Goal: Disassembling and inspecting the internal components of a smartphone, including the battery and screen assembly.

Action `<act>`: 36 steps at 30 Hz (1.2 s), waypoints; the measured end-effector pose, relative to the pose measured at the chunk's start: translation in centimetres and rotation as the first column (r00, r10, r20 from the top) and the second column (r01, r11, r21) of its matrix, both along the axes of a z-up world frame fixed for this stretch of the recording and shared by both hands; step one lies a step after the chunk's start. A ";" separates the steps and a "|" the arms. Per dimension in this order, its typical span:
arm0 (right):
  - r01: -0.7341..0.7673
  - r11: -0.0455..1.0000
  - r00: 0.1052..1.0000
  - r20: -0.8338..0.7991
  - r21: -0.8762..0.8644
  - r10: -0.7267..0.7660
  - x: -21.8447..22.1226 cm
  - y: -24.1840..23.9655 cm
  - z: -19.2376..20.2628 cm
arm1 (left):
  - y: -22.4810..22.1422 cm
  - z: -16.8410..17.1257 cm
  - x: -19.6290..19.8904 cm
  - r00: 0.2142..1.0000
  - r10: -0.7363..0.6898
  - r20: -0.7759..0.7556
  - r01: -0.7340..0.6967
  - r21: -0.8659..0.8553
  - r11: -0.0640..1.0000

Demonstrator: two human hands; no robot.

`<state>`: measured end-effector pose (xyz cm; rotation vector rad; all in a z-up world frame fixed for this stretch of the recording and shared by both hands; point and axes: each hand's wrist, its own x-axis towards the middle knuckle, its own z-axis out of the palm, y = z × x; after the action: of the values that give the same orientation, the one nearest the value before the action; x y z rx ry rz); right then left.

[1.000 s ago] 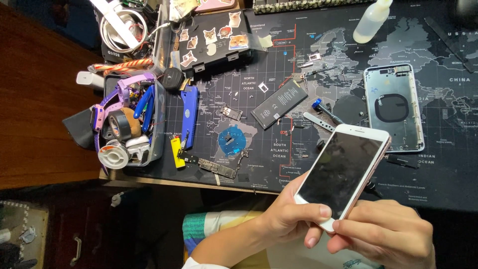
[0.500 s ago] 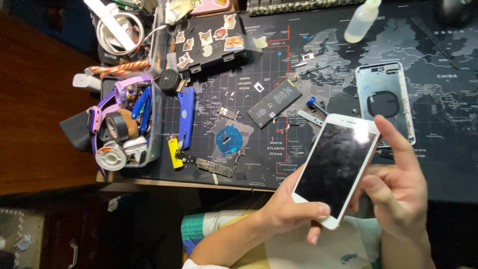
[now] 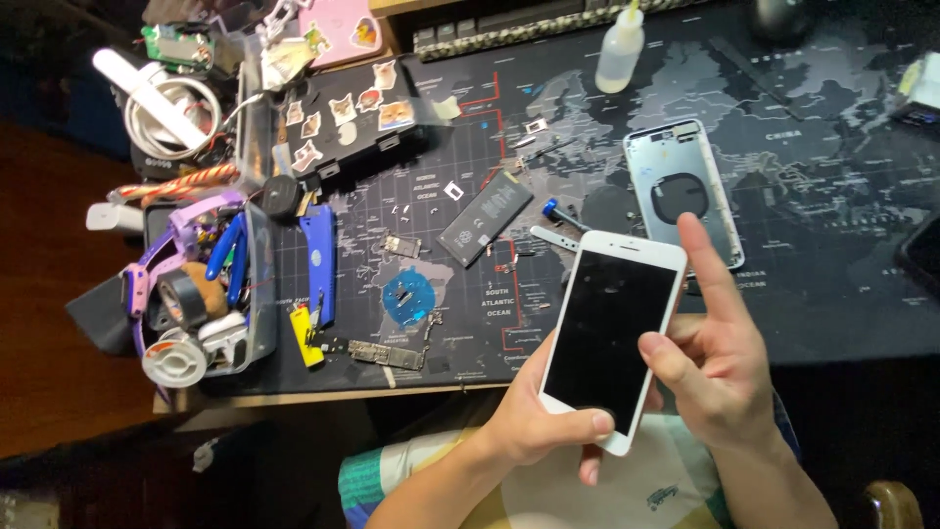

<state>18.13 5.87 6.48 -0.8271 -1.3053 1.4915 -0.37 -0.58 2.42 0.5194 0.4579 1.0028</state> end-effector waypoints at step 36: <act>0.307 0.913 0.898 0.234 0.270 -0.371 2.8 0.0 -1.4 | -0.2 -0.7 1.0 0.898 0.009 -0.441 0.090 0.203 0.975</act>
<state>20.90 5.90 5.03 -1.0817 -1.4192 0.9502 0.66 -0.81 1.70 0.9625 0.7401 0.8973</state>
